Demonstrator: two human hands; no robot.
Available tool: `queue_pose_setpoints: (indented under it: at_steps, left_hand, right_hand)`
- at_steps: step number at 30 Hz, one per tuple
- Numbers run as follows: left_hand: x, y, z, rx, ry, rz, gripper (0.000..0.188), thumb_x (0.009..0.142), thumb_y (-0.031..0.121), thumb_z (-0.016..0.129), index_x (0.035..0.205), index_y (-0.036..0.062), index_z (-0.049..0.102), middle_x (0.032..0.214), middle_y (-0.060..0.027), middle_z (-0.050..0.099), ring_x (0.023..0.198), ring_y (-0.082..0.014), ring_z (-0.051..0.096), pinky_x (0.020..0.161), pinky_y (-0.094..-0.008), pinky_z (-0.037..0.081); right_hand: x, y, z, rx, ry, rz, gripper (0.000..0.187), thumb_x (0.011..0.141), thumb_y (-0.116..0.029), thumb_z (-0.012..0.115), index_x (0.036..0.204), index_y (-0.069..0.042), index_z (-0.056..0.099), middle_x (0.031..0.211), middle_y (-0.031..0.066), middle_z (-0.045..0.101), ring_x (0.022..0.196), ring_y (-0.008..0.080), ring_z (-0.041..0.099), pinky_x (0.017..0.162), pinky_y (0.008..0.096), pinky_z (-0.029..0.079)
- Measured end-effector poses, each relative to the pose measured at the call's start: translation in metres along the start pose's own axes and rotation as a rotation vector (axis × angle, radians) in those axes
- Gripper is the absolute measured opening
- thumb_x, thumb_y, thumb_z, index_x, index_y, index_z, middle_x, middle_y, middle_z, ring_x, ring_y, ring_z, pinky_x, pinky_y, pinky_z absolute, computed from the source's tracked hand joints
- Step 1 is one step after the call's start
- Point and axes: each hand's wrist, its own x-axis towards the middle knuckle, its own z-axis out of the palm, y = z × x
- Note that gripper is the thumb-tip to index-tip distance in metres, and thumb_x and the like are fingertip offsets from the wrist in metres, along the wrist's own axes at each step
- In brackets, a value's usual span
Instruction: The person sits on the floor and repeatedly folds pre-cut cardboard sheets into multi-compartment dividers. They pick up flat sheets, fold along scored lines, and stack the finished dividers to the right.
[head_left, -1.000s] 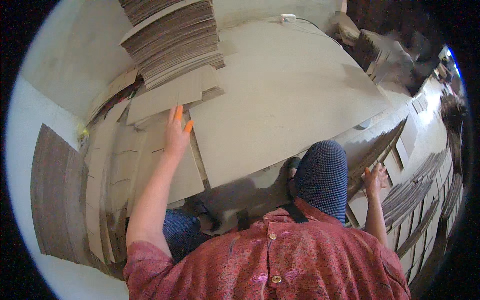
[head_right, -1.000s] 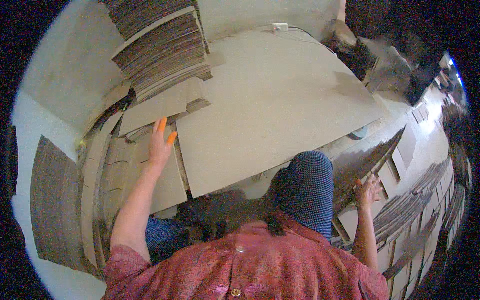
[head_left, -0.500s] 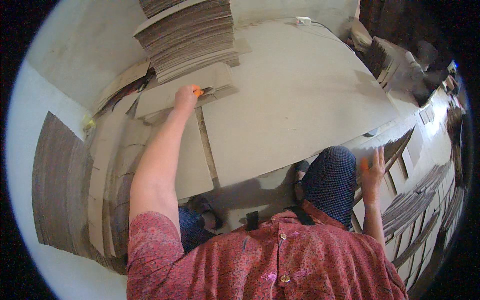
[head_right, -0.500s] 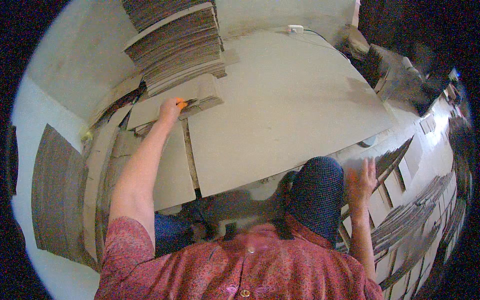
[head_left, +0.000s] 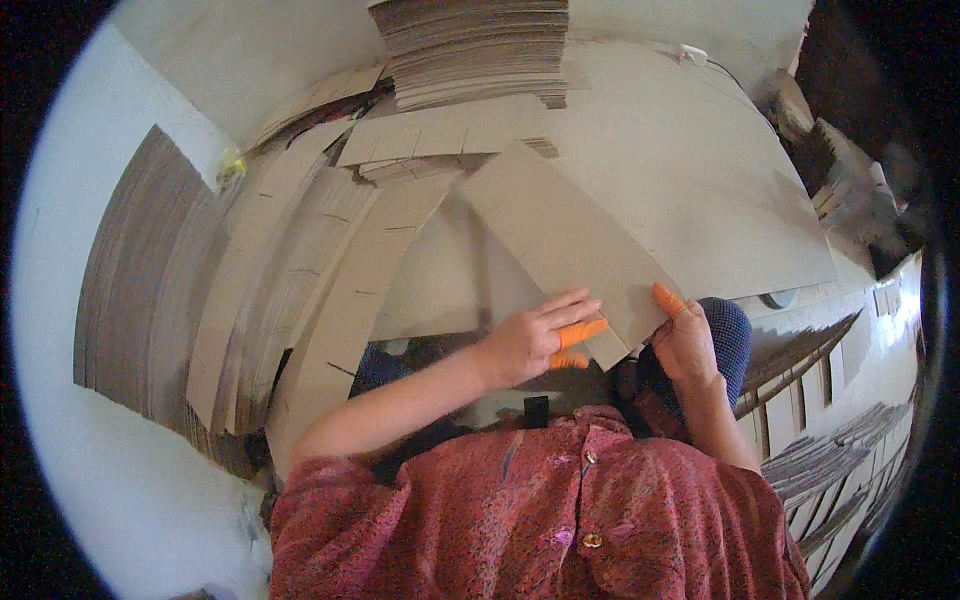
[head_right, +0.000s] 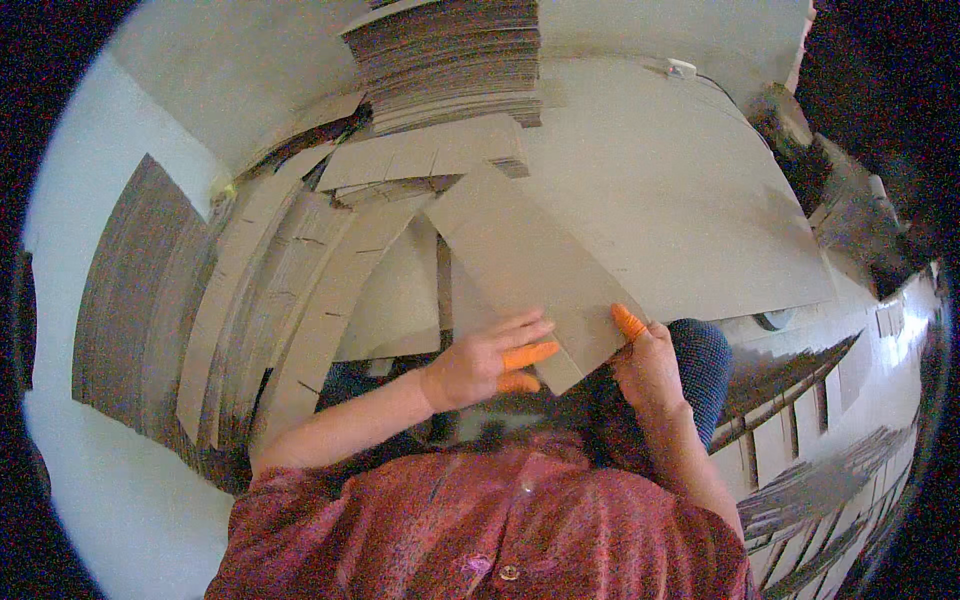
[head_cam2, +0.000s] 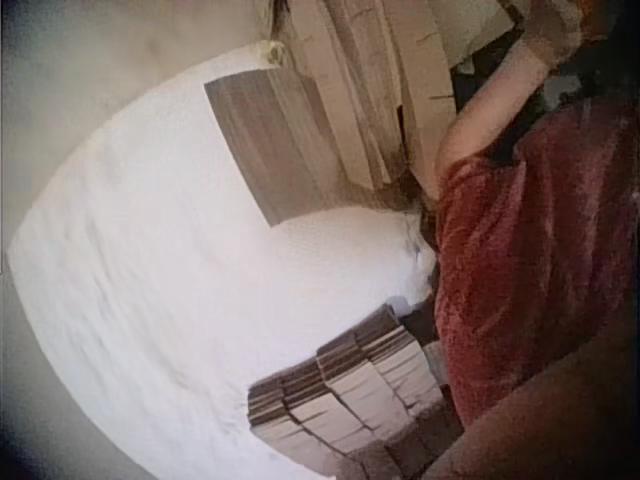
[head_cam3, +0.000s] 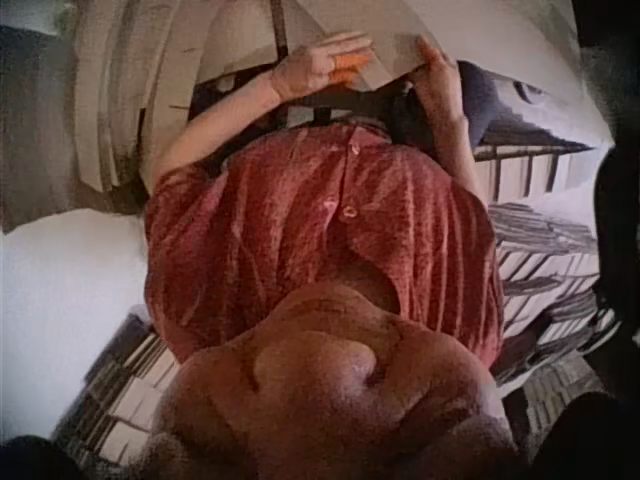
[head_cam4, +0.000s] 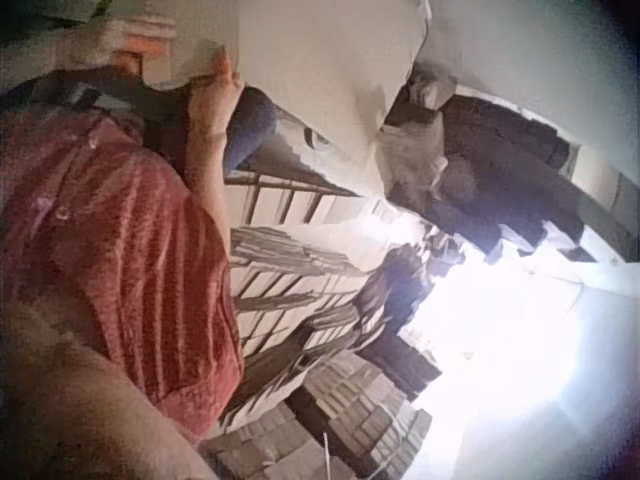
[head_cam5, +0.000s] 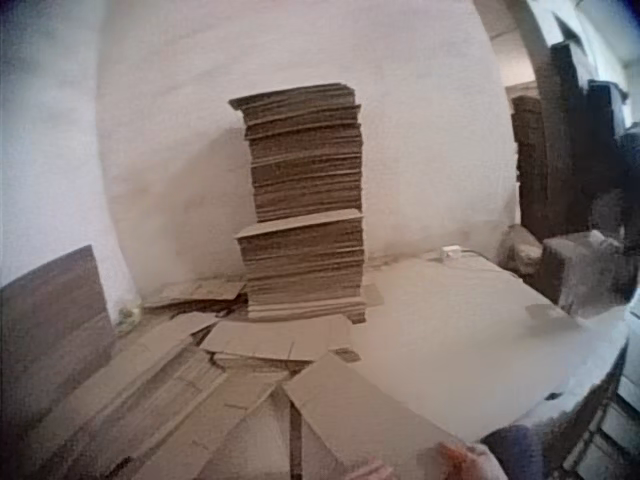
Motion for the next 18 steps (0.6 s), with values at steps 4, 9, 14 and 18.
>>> queue_pose_setpoints:
  at_steps: [4, 9, 14, 18]
  left_hand:
    - [-0.054, -0.014, -0.052, 0.529, 0.134, -0.578, 0.071, 0.077, 0.034, 0.065, 0.13, -0.0026, 0.035, 0.132, -0.0206, 0.04, 0.119, -0.0354, 0.041, 0.096, -0.0394, 0.038]
    - [-0.126, -0.078, -0.122, 0.648, -0.242, -1.329, 0.033, 0.081, 0.026, 0.058, 0.103, 0.0023, 0.058, 0.094, -0.0206, 0.06, 0.088, -0.0333, 0.059, 0.076, -0.0427, 0.046]
    - [-0.121, -0.067, -0.158, 0.36, 0.089, -1.225, 0.016, 0.079, 0.015, 0.054, 0.08, -0.0001, 0.059, 0.075, -0.022, 0.059, 0.069, -0.0338, 0.057, 0.062, -0.0398, 0.044]
    - [-0.076, -0.03, -0.144, 0.323, 0.048, -1.006, 0.014, 0.076, 0.013, 0.056, 0.078, -0.0007, 0.059, 0.072, -0.0216, 0.058, 0.066, -0.0324, 0.057, 0.06, -0.0392, 0.044]
  right_hand:
    - [-0.008, 0.006, -0.018, -0.195, -0.024, -0.094, 0.025, 0.089, -0.017, 0.052, 0.105, 0.001, 0.058, 0.097, 0.0087, 0.063, 0.081, 0.0169, 0.062, 0.072, 0.0293, 0.051]
    - [-0.016, 0.017, -0.02, -0.459, -0.012, -0.123, 0.022, 0.088, -0.018, 0.055, 0.094, 0.002, 0.064, 0.08, 0.0031, 0.064, 0.059, 0.0111, 0.055, 0.052, 0.0228, 0.042]
    - [-0.022, 0.019, -0.012, -0.649, -0.107, -0.481, 0.019, 0.086, -0.015, 0.057, 0.092, 0.002, 0.063, 0.073, 0.0064, 0.063, 0.058, 0.0091, 0.052, 0.053, 0.0223, 0.04]
    - [-0.043, -0.007, 0.023, -0.899, -0.144, -0.737, 0.014, 0.083, -0.011, 0.059, 0.09, 0.001, 0.063, 0.065, 0.01, 0.06, 0.055, 0.0081, 0.051, 0.051, 0.024, 0.04]
